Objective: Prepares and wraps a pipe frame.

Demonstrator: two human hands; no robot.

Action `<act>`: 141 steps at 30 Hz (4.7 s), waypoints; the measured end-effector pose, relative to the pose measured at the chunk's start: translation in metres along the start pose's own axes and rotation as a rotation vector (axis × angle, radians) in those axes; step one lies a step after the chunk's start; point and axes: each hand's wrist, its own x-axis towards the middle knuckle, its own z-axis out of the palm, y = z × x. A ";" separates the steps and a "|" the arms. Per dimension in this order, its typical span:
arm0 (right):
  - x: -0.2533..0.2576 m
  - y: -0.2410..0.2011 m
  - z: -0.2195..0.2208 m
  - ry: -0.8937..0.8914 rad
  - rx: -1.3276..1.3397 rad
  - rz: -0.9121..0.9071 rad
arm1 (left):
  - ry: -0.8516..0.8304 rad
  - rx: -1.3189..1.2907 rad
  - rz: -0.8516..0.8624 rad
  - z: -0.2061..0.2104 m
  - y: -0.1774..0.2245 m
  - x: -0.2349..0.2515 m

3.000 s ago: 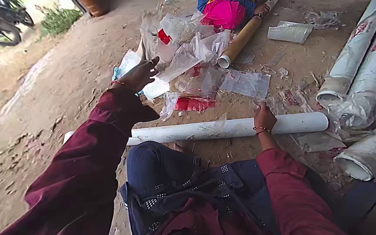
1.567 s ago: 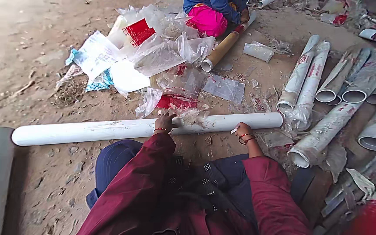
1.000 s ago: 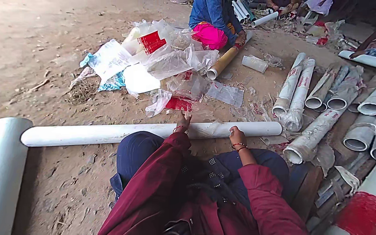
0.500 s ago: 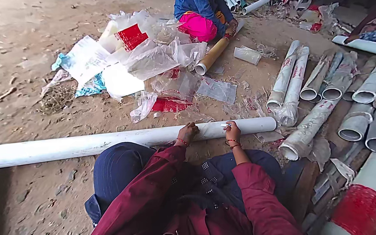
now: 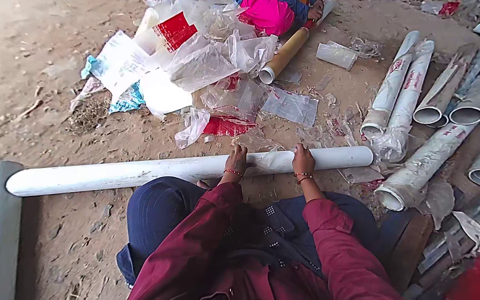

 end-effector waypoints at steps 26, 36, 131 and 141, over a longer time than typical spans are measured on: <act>-0.005 -0.015 0.018 -0.196 -0.294 -0.217 | -0.153 0.195 -0.087 -0.039 -0.009 -0.042; -0.007 -0.014 0.017 -0.205 -0.329 -0.222 | -0.406 0.419 0.191 0.003 0.021 -0.030; 0.018 -0.010 0.029 -0.038 -0.323 -0.125 | -0.192 0.361 0.616 -0.007 -0.004 0.005; 0.023 -0.003 0.035 0.014 -0.259 -0.184 | -0.611 0.467 0.297 0.043 0.047 -0.034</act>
